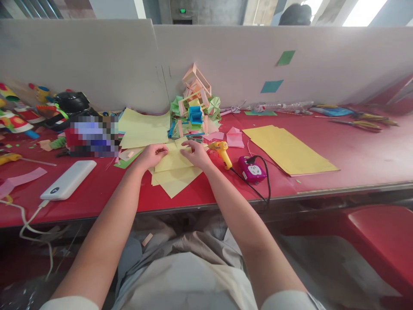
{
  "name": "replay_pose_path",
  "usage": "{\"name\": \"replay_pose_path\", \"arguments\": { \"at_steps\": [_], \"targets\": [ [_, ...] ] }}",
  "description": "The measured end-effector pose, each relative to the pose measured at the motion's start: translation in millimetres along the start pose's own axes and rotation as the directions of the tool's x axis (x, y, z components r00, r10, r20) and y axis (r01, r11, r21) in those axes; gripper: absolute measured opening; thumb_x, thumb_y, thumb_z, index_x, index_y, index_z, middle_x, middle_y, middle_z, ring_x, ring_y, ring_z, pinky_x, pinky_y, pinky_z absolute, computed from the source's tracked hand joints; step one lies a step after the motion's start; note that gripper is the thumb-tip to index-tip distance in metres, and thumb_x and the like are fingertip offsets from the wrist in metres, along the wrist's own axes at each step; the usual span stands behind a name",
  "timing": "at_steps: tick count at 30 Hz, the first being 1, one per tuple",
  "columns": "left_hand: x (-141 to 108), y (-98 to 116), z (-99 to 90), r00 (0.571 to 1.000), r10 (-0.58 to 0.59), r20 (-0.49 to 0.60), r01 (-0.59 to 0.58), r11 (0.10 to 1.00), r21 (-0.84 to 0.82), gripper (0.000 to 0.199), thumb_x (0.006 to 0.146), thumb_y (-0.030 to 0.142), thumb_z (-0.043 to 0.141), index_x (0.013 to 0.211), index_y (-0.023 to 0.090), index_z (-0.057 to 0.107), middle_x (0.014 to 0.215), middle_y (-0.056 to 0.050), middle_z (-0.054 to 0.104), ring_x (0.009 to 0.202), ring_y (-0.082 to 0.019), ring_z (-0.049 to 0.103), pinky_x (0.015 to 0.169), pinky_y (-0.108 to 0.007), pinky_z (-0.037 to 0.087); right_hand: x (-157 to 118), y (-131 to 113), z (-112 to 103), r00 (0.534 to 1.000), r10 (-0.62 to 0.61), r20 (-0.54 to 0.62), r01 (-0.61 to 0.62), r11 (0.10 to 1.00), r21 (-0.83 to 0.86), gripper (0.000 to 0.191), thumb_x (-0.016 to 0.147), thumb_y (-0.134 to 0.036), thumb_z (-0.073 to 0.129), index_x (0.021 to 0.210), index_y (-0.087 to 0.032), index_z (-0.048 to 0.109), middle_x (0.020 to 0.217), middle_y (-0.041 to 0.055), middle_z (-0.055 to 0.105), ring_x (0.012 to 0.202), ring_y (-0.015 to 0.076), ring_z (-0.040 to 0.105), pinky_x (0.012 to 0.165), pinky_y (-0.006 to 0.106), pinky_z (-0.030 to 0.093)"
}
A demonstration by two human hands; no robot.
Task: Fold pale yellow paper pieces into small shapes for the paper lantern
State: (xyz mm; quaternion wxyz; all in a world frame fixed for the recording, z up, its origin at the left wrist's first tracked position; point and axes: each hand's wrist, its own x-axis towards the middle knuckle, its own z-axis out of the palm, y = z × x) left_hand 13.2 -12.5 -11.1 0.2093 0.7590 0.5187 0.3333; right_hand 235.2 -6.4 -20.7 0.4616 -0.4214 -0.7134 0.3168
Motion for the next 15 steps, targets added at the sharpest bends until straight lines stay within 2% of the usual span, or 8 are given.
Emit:
{"name": "replay_pose_path", "arguments": {
  "at_steps": [3, 6, 11, 15],
  "targets": [
    [-1, 6, 1.5, 0.999, 0.030, 0.034, -0.030, 1.000, -0.008, 0.014, 0.082, 0.031, 0.057, 0.081, 0.022, 0.067, 0.087, -0.004, 0.072, 0.084, -0.021, 0.064, 0.075, -0.030, 0.046, 1, 0, 0, 0.996, -0.071, 0.047, 0.073, 0.996, -0.043, 0.019, 0.077, -0.031, 0.061, 0.085, -0.017, 0.072, 0.089, 0.0054, 0.072, 0.085, 0.0201, 0.064, 0.077, 0.031, 0.047],
    [-2, 11, 4.8, 0.996, 0.068, 0.050, -0.065, 0.996, -0.056, 0.015, 0.083, 0.033, 0.058, 0.086, 0.022, 0.069, 0.096, -0.005, 0.073, 0.093, -0.022, 0.065, 0.082, -0.031, 0.048, 1, -1, 1, 0.995, -0.082, 0.061, 0.083, 0.996, -0.028, 0.019, 0.078, -0.030, 0.060, 0.084, -0.018, 0.072, 0.090, 0.0059, 0.073, 0.088, 0.0212, 0.065, 0.080, 0.032, 0.047],
    [-1, 15, 11.0, 0.996, 0.084, 0.041, -0.085, 0.996, 0.011, 0.015, 0.084, 0.029, 0.057, 0.084, 0.023, 0.071, 0.088, -0.004, 0.072, 0.085, -0.021, 0.064, 0.080, -0.033, 0.047, 0, 1, 5, 0.992, -0.073, 0.102, 0.072, 0.997, 0.018, 0.017, 0.077, -0.030, 0.061, 0.081, -0.016, 0.071, 0.086, 0.0063, 0.072, 0.085, 0.0205, 0.065, 0.078, 0.032, 0.048],
    [0, 17, 14.6, 0.996, 0.084, 0.042, -0.087, 0.993, 0.075, 0.015, 0.083, 0.027, 0.058, 0.082, 0.024, 0.072, 0.083, -0.003, 0.072, 0.081, -0.022, 0.063, 0.077, -0.033, 0.045, -2, 2, 7, 0.990, -0.040, 0.133, 0.046, 0.998, -0.044, 0.017, 0.076, -0.031, 0.062, 0.077, -0.017, 0.071, 0.081, 0.0053, 0.072, 0.080, 0.0194, 0.064, 0.075, 0.031, 0.047]
  ]
}}
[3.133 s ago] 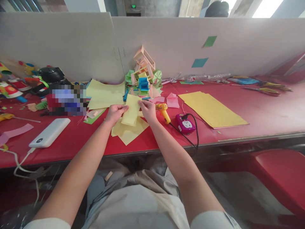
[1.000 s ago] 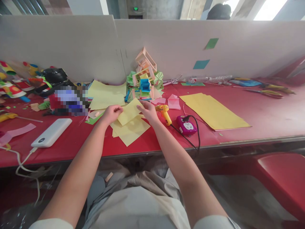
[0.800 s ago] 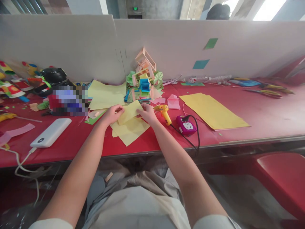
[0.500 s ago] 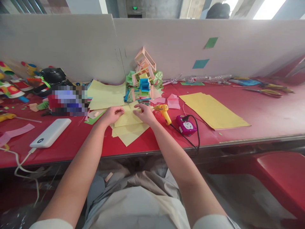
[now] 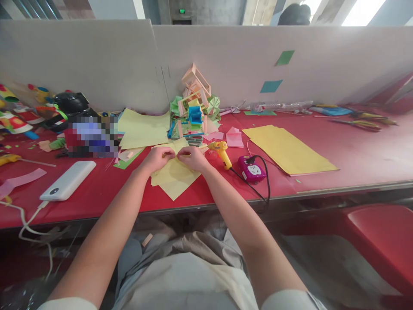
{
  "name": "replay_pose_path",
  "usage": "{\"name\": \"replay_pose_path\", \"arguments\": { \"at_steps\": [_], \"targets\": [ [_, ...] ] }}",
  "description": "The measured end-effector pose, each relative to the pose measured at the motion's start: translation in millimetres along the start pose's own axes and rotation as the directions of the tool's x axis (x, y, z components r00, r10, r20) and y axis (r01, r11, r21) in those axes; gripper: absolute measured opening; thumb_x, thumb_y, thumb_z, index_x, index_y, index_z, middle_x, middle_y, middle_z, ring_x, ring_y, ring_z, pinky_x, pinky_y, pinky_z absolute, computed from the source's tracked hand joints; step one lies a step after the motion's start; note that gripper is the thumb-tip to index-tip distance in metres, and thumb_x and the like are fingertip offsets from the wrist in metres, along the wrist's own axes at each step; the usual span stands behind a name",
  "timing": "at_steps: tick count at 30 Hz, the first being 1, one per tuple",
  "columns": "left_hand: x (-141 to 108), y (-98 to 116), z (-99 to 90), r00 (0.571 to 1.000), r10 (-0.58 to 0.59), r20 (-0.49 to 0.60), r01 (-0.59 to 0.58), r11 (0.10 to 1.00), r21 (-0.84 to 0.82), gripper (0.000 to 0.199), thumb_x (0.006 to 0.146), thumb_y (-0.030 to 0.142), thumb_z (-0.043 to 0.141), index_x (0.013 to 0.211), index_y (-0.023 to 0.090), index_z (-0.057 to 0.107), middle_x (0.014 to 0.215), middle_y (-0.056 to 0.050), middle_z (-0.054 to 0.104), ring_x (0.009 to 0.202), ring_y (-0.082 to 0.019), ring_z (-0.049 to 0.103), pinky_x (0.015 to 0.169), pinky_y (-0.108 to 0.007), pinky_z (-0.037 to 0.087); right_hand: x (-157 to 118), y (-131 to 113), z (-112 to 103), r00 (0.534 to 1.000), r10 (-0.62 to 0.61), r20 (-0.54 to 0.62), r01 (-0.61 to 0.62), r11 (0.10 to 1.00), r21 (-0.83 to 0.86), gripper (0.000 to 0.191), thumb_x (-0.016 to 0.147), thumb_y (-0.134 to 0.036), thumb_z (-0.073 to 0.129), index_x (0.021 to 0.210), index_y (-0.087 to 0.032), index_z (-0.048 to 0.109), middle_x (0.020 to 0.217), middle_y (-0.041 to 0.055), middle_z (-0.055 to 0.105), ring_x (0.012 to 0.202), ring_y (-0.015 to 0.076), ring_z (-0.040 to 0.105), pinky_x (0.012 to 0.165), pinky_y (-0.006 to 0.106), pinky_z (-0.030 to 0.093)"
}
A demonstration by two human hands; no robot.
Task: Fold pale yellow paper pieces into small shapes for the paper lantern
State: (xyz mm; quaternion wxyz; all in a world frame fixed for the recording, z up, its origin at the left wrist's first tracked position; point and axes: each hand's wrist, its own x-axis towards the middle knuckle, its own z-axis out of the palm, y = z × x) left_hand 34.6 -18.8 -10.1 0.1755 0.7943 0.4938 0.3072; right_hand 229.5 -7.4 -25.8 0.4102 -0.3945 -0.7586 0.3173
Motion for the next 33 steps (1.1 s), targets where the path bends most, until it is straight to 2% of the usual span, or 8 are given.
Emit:
{"name": "replay_pose_path", "arguments": {
  "at_steps": [10, 16, 23, 28, 31, 33],
  "targets": [
    [1, -1, -0.2, 1.000, 0.020, -0.007, -0.020, 1.000, -0.009, 0.016, 0.082, 0.027, 0.057, 0.081, 0.024, 0.073, 0.080, -0.003, 0.071, 0.079, -0.021, 0.063, 0.075, -0.032, 0.045, 0, 0, 0, 0.998, -0.057, -0.020, 0.056, 0.998, -0.040, 0.017, 0.077, -0.028, 0.061, 0.078, -0.018, 0.075, 0.082, 0.0053, 0.074, 0.078, 0.0186, 0.064, 0.073, 0.030, 0.048],
    [1, -16, -11.9, 0.996, -0.074, -0.044, 0.073, 0.997, -0.010, 0.013, 0.079, 0.029, 0.060, 0.077, 0.023, 0.072, 0.082, -0.004, 0.073, 0.079, -0.022, 0.063, 0.074, -0.032, 0.045, 0, 1, -5, 0.999, -0.018, -0.034, 0.016, 0.998, -0.053, 0.015, 0.074, -0.025, 0.061, 0.074, -0.018, 0.074, 0.077, 0.0049, 0.073, 0.070, 0.0169, 0.062, 0.064, 0.028, 0.046],
    [-3, -31, -24.3, 0.981, -0.145, -0.131, 0.148, 0.989, 0.011, 0.012, 0.076, 0.032, 0.064, 0.073, 0.024, 0.072, 0.077, -0.005, 0.072, 0.070, -0.021, 0.060, 0.064, -0.030, 0.041, 0, 1, -9, 0.991, -0.028, -0.130, 0.016, 0.996, -0.089, 0.012, 0.070, -0.021, 0.060, 0.069, -0.018, 0.072, 0.070, 0.0033, 0.070, 0.065, 0.0157, 0.060, 0.063, 0.028, 0.046],
    [-4, -35, -27.3, 0.977, -0.166, -0.134, 0.163, 0.986, -0.026, 0.011, 0.075, 0.031, 0.063, 0.073, 0.023, 0.071, 0.076, -0.003, 0.071, 0.072, -0.020, 0.061, 0.069, -0.030, 0.044, -1, -4, -14, 0.971, -0.002, -0.239, -0.008, 0.999, -0.040, 0.013, 0.073, -0.025, 0.060, 0.075, -0.018, 0.071, 0.075, 0.0039, 0.071, 0.068, 0.0160, 0.060, 0.064, 0.028, 0.047],
    [-4, -32, -25.8, 0.986, -0.130, -0.105, 0.126, 0.991, -0.042, 0.015, 0.079, 0.033, 0.060, 0.075, 0.022, 0.070, 0.081, -0.004, 0.073, 0.078, -0.021, 0.063, 0.074, -0.030, 0.046, -2, -7, -11, 0.984, -0.027, -0.175, 0.028, 1.000, 0.005, 0.024, 0.079, -0.037, 0.062, 0.089, -0.018, 0.073, 0.085, 0.0060, 0.072, 0.073, 0.0165, 0.062, 0.063, 0.027, 0.048],
    [-4, -27, -23.6, 0.991, -0.101, -0.089, 0.096, 0.994, -0.057, 0.017, 0.080, 0.034, 0.059, 0.077, 0.021, 0.070, 0.085, -0.005, 0.073, 0.083, -0.022, 0.065, 0.077, -0.031, 0.047, -3, -7, -7, 0.993, -0.047, -0.106, 0.046, 0.999, -0.005, 0.028, 0.081, -0.040, 0.063, 0.091, -0.017, 0.073, 0.087, 0.0067, 0.072, 0.074, 0.0165, 0.062, 0.064, 0.027, 0.048]
  ]
}}
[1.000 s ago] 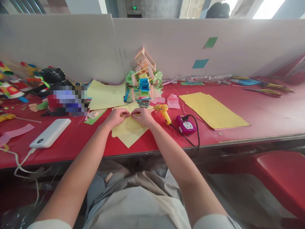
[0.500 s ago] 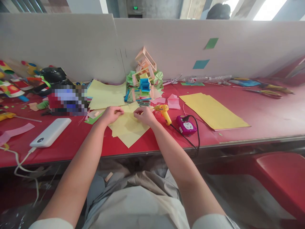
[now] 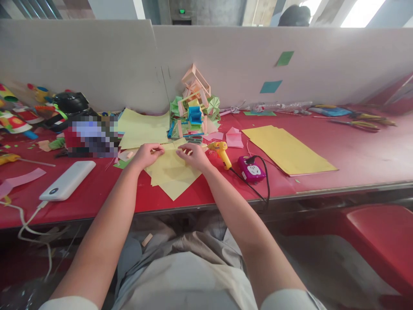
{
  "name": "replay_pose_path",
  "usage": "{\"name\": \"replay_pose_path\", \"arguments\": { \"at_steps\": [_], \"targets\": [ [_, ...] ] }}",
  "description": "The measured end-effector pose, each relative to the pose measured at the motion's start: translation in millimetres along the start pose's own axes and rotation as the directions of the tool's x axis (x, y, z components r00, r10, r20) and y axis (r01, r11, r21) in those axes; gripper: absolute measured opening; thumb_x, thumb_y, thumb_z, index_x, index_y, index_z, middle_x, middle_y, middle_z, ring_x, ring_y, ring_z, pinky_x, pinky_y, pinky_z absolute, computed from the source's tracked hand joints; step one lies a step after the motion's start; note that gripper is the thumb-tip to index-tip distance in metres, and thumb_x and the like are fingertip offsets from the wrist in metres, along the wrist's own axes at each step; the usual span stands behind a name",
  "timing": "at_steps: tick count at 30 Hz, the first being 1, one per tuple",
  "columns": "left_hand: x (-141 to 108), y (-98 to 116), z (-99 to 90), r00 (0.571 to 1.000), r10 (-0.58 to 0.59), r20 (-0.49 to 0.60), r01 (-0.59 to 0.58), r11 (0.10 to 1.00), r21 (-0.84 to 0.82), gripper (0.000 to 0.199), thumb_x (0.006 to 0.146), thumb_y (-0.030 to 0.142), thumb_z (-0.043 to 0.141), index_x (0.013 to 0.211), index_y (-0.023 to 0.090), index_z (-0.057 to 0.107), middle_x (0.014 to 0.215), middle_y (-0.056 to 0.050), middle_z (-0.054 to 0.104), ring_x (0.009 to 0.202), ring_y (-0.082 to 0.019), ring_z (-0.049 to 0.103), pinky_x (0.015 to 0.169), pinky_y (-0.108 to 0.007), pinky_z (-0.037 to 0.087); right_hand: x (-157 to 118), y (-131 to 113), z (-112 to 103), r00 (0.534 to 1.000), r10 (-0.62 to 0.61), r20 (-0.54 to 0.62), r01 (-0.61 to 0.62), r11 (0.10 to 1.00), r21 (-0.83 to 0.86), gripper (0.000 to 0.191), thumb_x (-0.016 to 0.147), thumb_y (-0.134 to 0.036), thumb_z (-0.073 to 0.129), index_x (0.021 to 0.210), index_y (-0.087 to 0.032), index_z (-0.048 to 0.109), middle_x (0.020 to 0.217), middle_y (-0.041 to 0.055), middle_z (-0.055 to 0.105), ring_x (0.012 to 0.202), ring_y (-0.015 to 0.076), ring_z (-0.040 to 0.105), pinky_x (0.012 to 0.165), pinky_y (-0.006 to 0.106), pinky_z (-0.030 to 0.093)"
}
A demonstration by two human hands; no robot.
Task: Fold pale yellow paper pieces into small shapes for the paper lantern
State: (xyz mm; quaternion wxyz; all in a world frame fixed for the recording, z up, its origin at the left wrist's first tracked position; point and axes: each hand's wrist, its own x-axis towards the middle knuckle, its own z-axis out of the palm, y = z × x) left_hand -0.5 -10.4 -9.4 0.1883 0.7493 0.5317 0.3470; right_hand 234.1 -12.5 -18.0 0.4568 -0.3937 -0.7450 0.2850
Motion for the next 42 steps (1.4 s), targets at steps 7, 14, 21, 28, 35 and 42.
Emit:
{"name": "replay_pose_path", "arguments": {
  "at_steps": [7, 14, 21, 28, 35, 42],
  "targets": [
    [-3, 27, 13.1, 0.986, 0.160, -0.044, -0.163, 0.985, -0.053, 0.012, 0.079, 0.025, 0.060, 0.083, 0.020, 0.069, 0.090, -0.005, 0.072, 0.088, -0.020, 0.065, 0.084, -0.032, 0.049, -1, 4, 11, 0.995, -0.057, 0.081, 0.058, 0.998, -0.017, 0.023, 0.086, -0.033, 0.057, 0.088, -0.019, 0.075, 0.091, 0.0066, 0.074, 0.081, 0.0185, 0.065, 0.070, 0.028, 0.049],
    [-1, 34, 21.0, 0.988, 0.142, -0.058, -0.146, 0.988, -0.059, 0.008, 0.074, 0.023, 0.058, 0.076, 0.020, 0.065, 0.080, -0.003, 0.069, 0.080, -0.019, 0.063, 0.077, -0.030, 0.047, -1, 3, 12, 0.991, -0.124, 0.055, 0.128, 0.990, -0.064, 0.023, 0.088, -0.029, 0.056, 0.088, -0.020, 0.077, 0.085, 0.0062, 0.073, 0.075, 0.0165, 0.063, 0.066, 0.027, 0.047],
    [-1, 20, 6.2, 0.996, 0.021, -0.085, -0.018, 0.999, 0.028, 0.008, 0.071, 0.027, 0.060, 0.072, 0.020, 0.063, 0.077, -0.002, 0.068, 0.079, -0.018, 0.063, 0.073, -0.029, 0.045, 0, 2, 6, 0.990, -0.118, -0.082, 0.113, 0.991, -0.065, 0.023, 0.088, -0.032, 0.059, 0.086, -0.018, 0.077, 0.083, 0.0062, 0.073, 0.069, 0.0151, 0.062, 0.062, 0.027, 0.047],
    [-3, 7, -7.0, 0.981, -0.117, -0.153, 0.131, 0.988, 0.085, 0.008, 0.067, 0.028, 0.060, 0.068, 0.020, 0.063, 0.069, -0.001, 0.066, 0.067, -0.017, 0.059, 0.064, -0.028, 0.042, 1, 5, -1, 0.983, -0.103, -0.154, 0.092, 0.993, -0.075, 0.021, 0.085, -0.031, 0.059, 0.084, -0.019, 0.077, 0.082, 0.0050, 0.074, 0.067, 0.0151, 0.060, 0.061, 0.027, 0.047],
    [-3, 3, -13.8, 0.950, -0.243, -0.195, 0.273, 0.952, 0.143, 0.008, 0.067, 0.030, 0.062, 0.065, 0.022, 0.064, 0.068, -0.002, 0.068, 0.069, -0.020, 0.061, 0.064, -0.031, 0.042, 0, 2, -2, 0.979, -0.111, -0.170, 0.099, 0.992, -0.080, 0.021, 0.085, -0.030, 0.059, 0.083, -0.018, 0.076, 0.077, 0.0041, 0.070, 0.065, 0.0139, 0.056, 0.060, 0.026, 0.045],
    [-2, 0, -12.2, 0.945, -0.247, -0.213, 0.283, 0.946, 0.160, 0.009, 0.068, 0.030, 0.061, 0.065, 0.022, 0.062, 0.067, -0.003, 0.067, 0.068, -0.021, 0.060, 0.066, -0.032, 0.044, 0, 3, -2, 0.977, -0.149, -0.154, 0.133, 0.985, -0.108, 0.022, 0.086, -0.031, 0.058, 0.084, -0.018, 0.076, 0.074, 0.0037, 0.068, 0.062, 0.0133, 0.055, 0.061, 0.027, 0.045]
  ]
}}
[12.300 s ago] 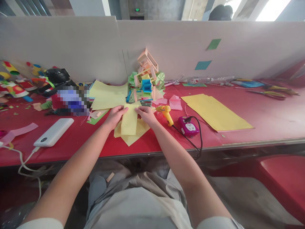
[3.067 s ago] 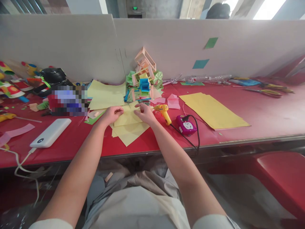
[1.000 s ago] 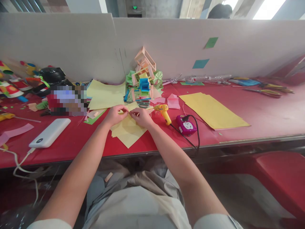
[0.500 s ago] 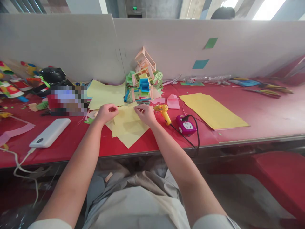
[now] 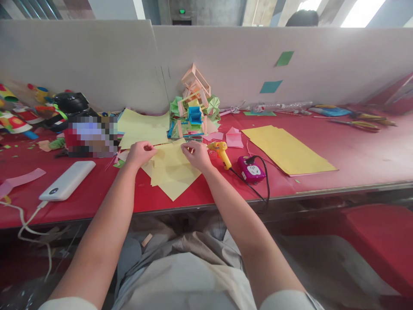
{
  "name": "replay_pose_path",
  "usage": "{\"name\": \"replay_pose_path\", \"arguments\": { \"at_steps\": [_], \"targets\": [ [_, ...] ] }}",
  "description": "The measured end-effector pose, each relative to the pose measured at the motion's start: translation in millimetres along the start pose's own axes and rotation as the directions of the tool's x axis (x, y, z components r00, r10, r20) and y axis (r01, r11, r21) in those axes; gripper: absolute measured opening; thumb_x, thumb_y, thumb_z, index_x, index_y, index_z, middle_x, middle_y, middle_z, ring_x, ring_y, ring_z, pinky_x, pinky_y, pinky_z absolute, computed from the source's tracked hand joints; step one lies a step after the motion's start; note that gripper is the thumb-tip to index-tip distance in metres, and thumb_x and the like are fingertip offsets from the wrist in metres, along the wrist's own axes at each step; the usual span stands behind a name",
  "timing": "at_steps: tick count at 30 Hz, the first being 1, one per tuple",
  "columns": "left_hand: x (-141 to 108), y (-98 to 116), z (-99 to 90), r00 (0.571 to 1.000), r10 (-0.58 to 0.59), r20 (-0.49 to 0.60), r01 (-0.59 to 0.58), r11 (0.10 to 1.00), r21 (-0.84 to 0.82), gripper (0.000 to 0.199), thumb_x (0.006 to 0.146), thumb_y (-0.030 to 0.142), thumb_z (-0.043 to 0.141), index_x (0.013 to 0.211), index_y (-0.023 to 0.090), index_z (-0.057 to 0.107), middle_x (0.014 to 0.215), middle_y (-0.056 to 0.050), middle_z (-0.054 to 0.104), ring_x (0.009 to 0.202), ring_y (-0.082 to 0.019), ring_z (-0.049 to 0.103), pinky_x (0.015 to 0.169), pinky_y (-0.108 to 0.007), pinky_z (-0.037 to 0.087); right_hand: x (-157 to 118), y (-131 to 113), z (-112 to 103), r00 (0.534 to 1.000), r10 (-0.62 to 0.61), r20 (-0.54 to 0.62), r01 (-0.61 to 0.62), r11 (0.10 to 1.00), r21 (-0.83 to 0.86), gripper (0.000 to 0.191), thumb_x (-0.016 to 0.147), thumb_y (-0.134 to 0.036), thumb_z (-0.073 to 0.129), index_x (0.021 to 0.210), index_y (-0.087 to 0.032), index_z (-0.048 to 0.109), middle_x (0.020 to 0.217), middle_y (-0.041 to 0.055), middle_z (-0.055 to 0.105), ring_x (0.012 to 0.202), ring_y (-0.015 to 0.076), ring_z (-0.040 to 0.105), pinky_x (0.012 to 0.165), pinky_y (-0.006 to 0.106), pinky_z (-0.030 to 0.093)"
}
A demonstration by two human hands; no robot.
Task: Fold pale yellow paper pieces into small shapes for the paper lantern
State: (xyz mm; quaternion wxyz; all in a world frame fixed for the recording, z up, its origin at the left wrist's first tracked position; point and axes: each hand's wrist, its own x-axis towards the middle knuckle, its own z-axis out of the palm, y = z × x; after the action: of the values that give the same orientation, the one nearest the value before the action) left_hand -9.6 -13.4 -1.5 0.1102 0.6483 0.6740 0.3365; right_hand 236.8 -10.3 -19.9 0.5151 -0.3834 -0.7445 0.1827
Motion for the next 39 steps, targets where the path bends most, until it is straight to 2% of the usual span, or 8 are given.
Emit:
{"name": "replay_pose_path", "arguments": {
  "at_steps": [4, 9, 15, 18, 22, 27, 32, 39],
  "targets": [
    [0, 1, 3.4, 0.986, 0.154, -0.065, -0.158, 0.985, -0.072, 0.014, 0.072, 0.026, 0.057, 0.081, 0.021, 0.065, 0.088, -0.005, 0.070, 0.084, -0.022, 0.064, 0.078, -0.034, 0.050, 1, 1, 0, 0.998, 0.056, -0.016, -0.056, 0.998, 0.043, 0.022, 0.086, -0.033, 0.059, 0.085, -0.018, 0.076, 0.083, 0.0051, 0.073, 0.068, 0.0151, 0.060, 0.062, 0.027, 0.047],
    [-3, 12, 8.3, 0.911, 0.410, -0.042, -0.412, 0.908, -0.080, 0.036, 0.080, 0.029, 0.056, 0.114, 0.021, 0.064, 0.118, -0.008, 0.066, 0.114, -0.026, 0.060, 0.102, -0.040, 0.044, 1, -1, 2, 0.995, 0.098, 0.032, -0.101, 0.991, 0.092, 0.024, 0.086, -0.037, 0.060, 0.087, -0.018, 0.075, 0.086, 0.0058, 0.075, 0.071, 0.0163, 0.063, 0.063, 0.028, 0.049],
    [-8, 22, 13.4, 0.871, 0.485, -0.080, -0.477, 0.873, 0.098, 0.051, 0.085, 0.038, 0.059, 0.134, 0.025, 0.054, 0.147, -0.009, 0.049, 0.141, -0.029, 0.037, 0.118, -0.049, 0.024, 1, -3, 3, 0.995, 0.086, 0.056, -0.093, 0.988, 0.123, 0.026, 0.086, -0.039, 0.060, 0.088, -0.017, 0.075, 0.087, 0.0071, 0.074, 0.075, 0.0173, 0.064, 0.064, 0.028, 0.049],
    [-10, 25, 14.6, 0.873, 0.487, -0.026, -0.483, 0.870, 0.095, 0.031, 0.091, 0.039, 0.054, 0.117, 0.028, 0.066, 0.132, -0.006, 0.062, 0.133, -0.028, 0.047, 0.119, -0.051, 0.017, 0, -4, 3, 0.994, 0.089, 0.069, -0.099, 0.983, 0.156, 0.027, 0.086, -0.040, 0.060, 0.088, -0.017, 0.074, 0.087, 0.0067, 0.073, 0.075, 0.0166, 0.063, 0.063, 0.027, 0.049],
    [-12, 32, 15.1, 0.879, 0.473, 0.059, -0.476, 0.879, 0.027, 0.024, 0.094, 0.035, 0.048, 0.096, 0.026, 0.070, 0.105, -0.005, 0.074, 0.104, -0.024, 0.064, 0.110, -0.044, 0.030, 0, -7, 2, 0.992, 0.111, 0.065, -0.120, 0.981, 0.156, 0.024, 0.085, -0.037, 0.061, 0.088, -0.017, 0.074, 0.086, 0.0058, 0.073, 0.073, 0.0155, 0.062, 0.062, 0.026, 0.047],
    [-18, 42, 15.0, 0.868, 0.487, 0.096, -0.492, 0.870, 0.036, 0.019, 0.091, 0.030, 0.051, 0.092, 0.027, 0.070, 0.102, -0.005, 0.075, 0.103, -0.025, 0.064, 0.104, -0.042, 0.030, 0, -10, 2, 0.994, 0.056, 0.091, -0.065, 0.992, 0.106, 0.022, 0.085, -0.036, 0.062, 0.088, -0.019, 0.074, 0.089, 0.0054, 0.074, 0.080, 0.0176, 0.064, 0.064, 0.027, 0.045],
    [-21, 45, 16.9, 0.855, 0.509, 0.097, -0.514, 0.857, 0.032, 0.023, 0.093, 0.036, 0.049, 0.088, 0.026, 0.069, 0.097, -0.005, 0.074, 0.100, -0.025, 0.063, 0.104, -0.042, 0.027, -1, -11, 3, 0.993, 0.021, 0.112, -0.036, 0.991, 0.128, 0.020, 0.086, -0.034, 0.060, 0.084, -0.019, 0.074, 0.088, 0.0051, 0.073, 0.083, 0.0185, 0.065, 0.073, 0.030, 0.047],
    [-18, 41, 15.2, 0.871, 0.487, 0.068, -0.491, 0.869, 0.060, 0.022, 0.091, 0.031, 0.051, 0.079, 0.025, 0.068, 0.090, -0.004, 0.074, 0.094, -0.025, 0.063, 0.101, -0.042, 0.028, -1, -8, 5, 0.996, 0.030, 0.087, -0.037, 0.996, 0.084, 0.016, 0.080, -0.025, 0.059, 0.078, -0.018, 0.073, 0.081, 0.0040, 0.072, 0.073, 0.0154, 0.061, 0.065, 0.027, 0.044]
  ]
}}
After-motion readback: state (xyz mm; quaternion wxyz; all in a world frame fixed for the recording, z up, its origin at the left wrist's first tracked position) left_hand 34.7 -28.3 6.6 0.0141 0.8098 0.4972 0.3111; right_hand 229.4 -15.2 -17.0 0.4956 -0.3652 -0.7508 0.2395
